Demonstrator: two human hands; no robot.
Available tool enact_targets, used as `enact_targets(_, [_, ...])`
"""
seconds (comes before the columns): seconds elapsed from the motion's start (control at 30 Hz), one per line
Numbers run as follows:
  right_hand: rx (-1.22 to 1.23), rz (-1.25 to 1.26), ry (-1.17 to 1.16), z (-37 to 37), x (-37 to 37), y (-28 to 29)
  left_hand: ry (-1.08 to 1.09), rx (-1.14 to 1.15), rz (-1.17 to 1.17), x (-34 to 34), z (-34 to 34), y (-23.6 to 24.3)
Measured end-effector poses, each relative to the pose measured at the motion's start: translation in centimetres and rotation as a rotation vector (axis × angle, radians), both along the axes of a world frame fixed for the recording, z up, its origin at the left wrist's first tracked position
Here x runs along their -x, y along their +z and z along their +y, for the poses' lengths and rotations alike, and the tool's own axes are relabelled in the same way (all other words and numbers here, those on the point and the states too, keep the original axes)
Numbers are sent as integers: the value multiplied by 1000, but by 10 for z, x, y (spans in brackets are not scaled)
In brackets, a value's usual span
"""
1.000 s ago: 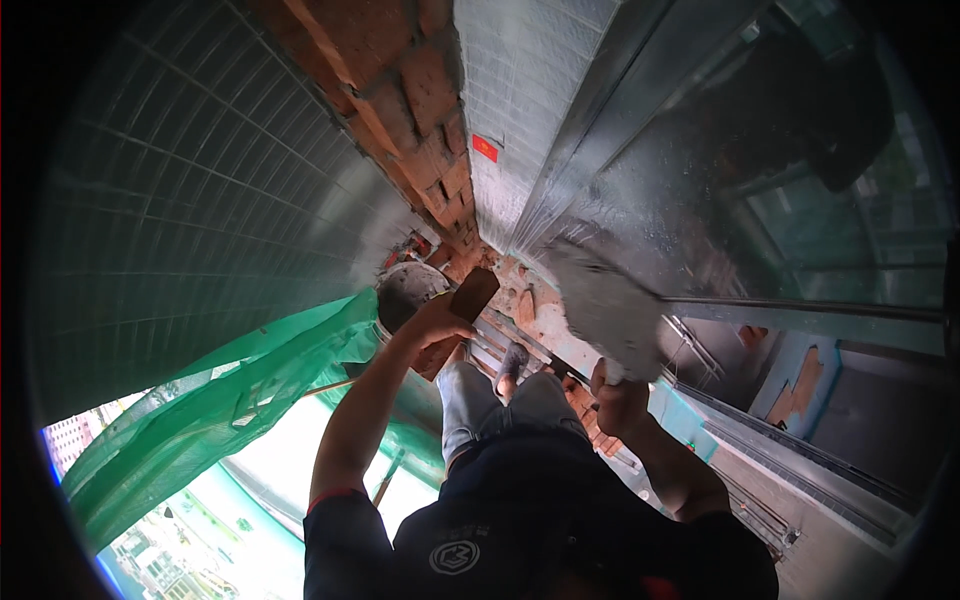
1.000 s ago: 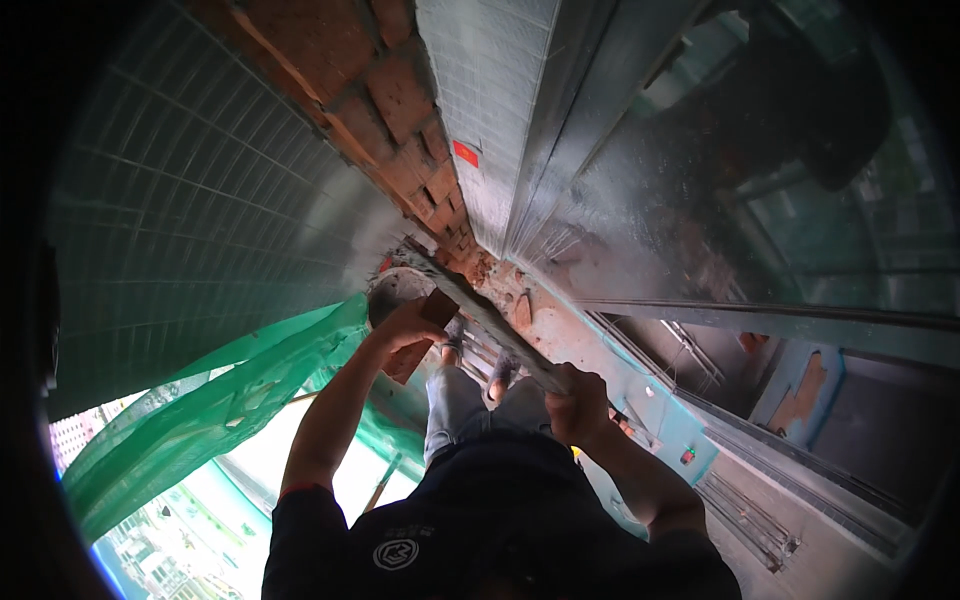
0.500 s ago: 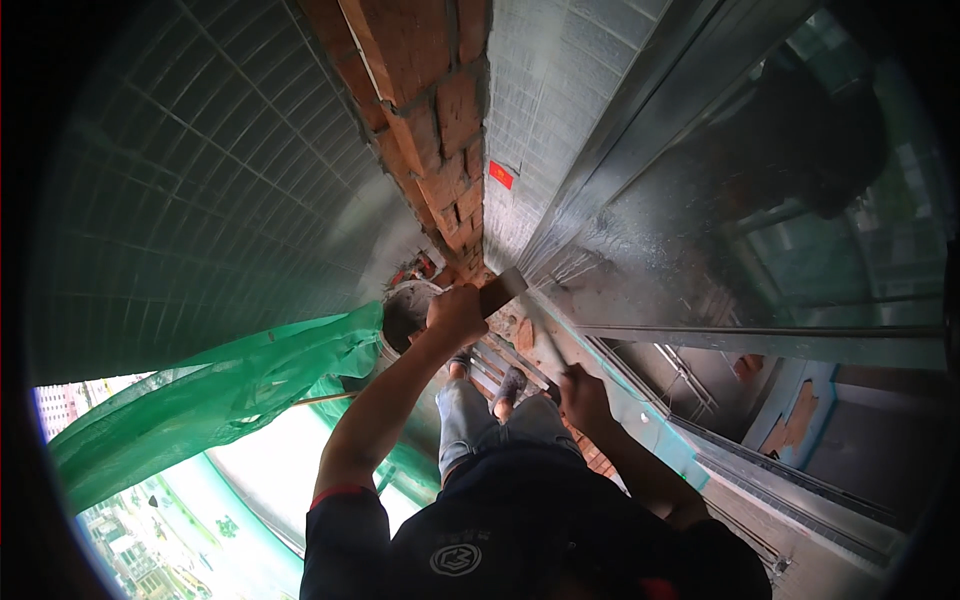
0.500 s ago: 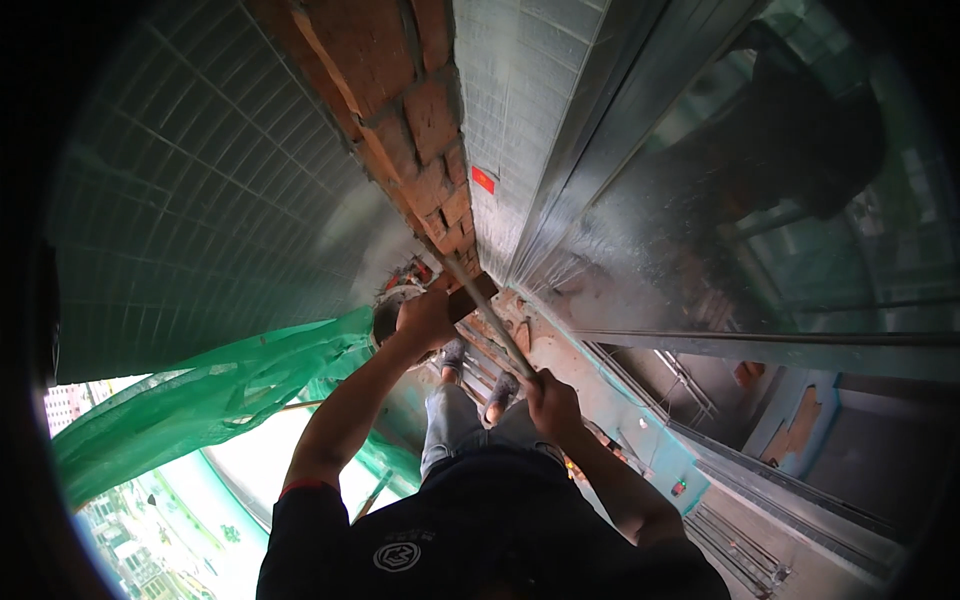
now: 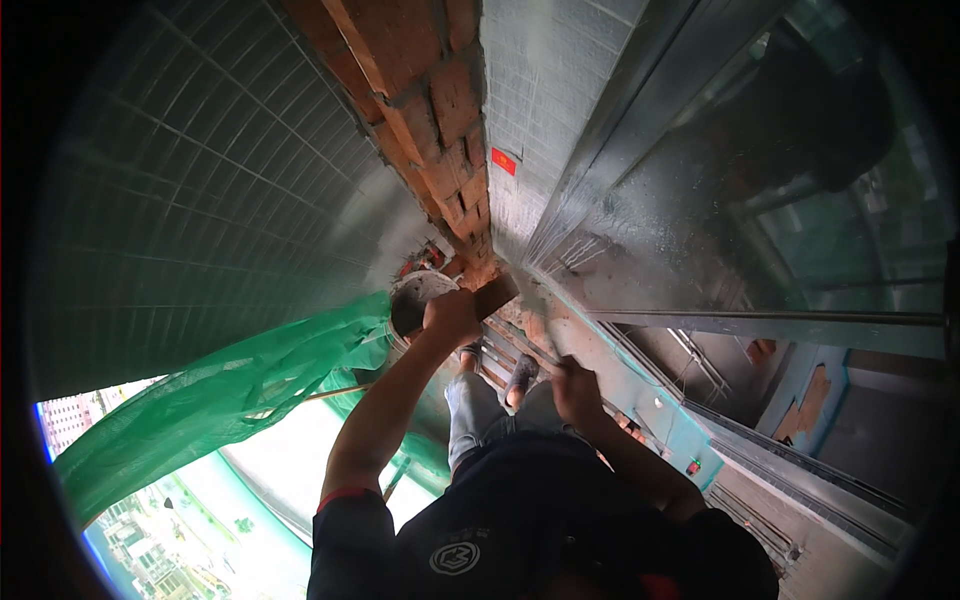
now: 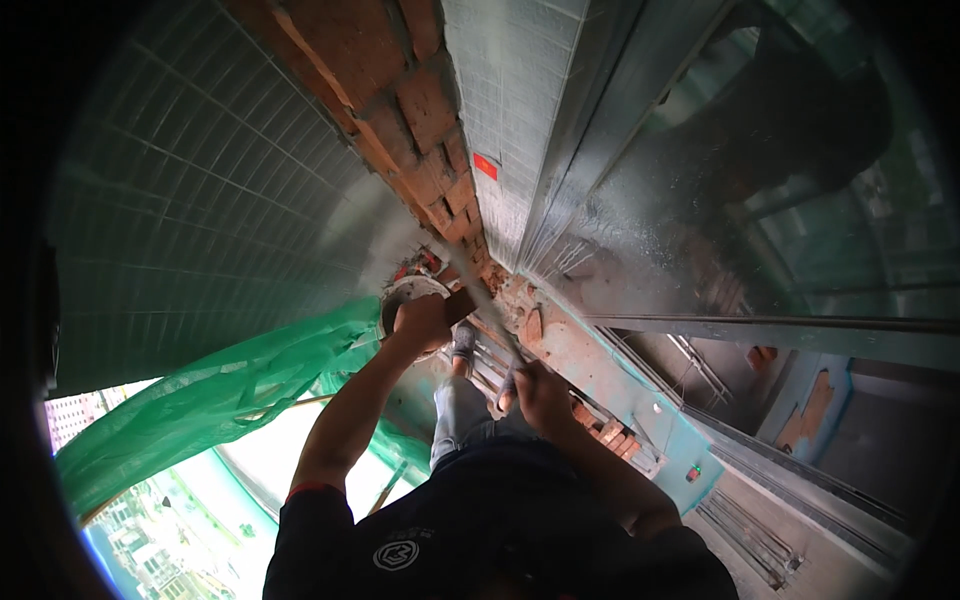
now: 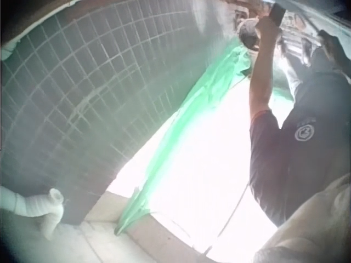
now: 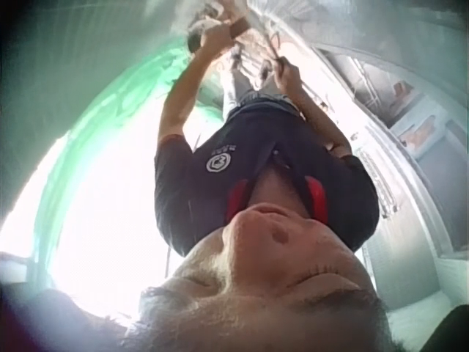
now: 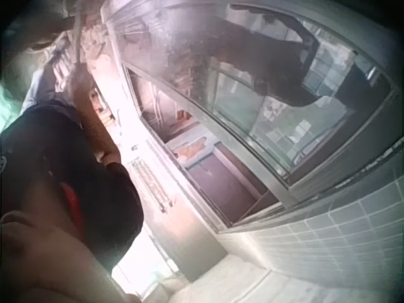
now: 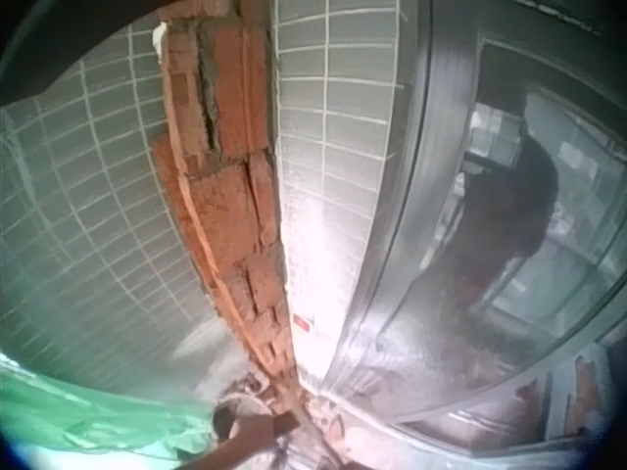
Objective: The person lays bricks against a tiled wall by applying mortar with a trowel, picking up bricks from a stack, and positioning them into a column.
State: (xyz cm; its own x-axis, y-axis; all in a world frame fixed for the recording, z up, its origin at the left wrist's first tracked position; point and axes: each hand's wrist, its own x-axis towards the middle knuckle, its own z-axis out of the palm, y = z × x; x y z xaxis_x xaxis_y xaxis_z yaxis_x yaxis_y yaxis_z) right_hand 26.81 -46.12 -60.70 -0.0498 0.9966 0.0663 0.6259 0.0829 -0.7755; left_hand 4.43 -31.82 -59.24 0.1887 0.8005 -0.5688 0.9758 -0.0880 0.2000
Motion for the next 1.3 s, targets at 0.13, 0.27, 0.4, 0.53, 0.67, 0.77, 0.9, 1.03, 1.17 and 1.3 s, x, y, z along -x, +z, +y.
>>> enact_targets(0.13, [188, -132, -90, -14, -9, -26, -33, -2, 31, 13, -3, 4])
enact_targets(0.27, [280, 66, -79, 38, -20, 68, 68, 42, -79, 51, 3, -37])
enact_targets(0.4, [192, 64, -61, 38, -40, 83, 96, 116, -590, 80, 4, -21])
enact_targets(0.53, [243, 26, -95, 4, -61, 26, 551, 276, -1339, 99, -5, 28])
enact_targets(0.67, [83, -325, 97, -39, -69, -24, 595, 29, -1449, 130, 9, 96])
enact_targets(0.77, [242, -334, 223, -49, -60, 1, 596, -316, -1477, 156, 31, 166])
enact_targets(0.9, [376, -274, 74, -46, -55, -11, 560, -882, -1353, 176, 81, 299])
enact_targets(1.03, [291, -110, -20, -31, -57, -32, 498, -1330, -1334, 203, 151, 396])
enact_targets(1.17, [346, 250, -114, -18, -59, -35, 493, -1359, -1466, 200, 221, 454])
enact_targets(1.3, [88, -264, -131, -22, -46, -38, 538, -1453, -1222, 187, 272, 457])
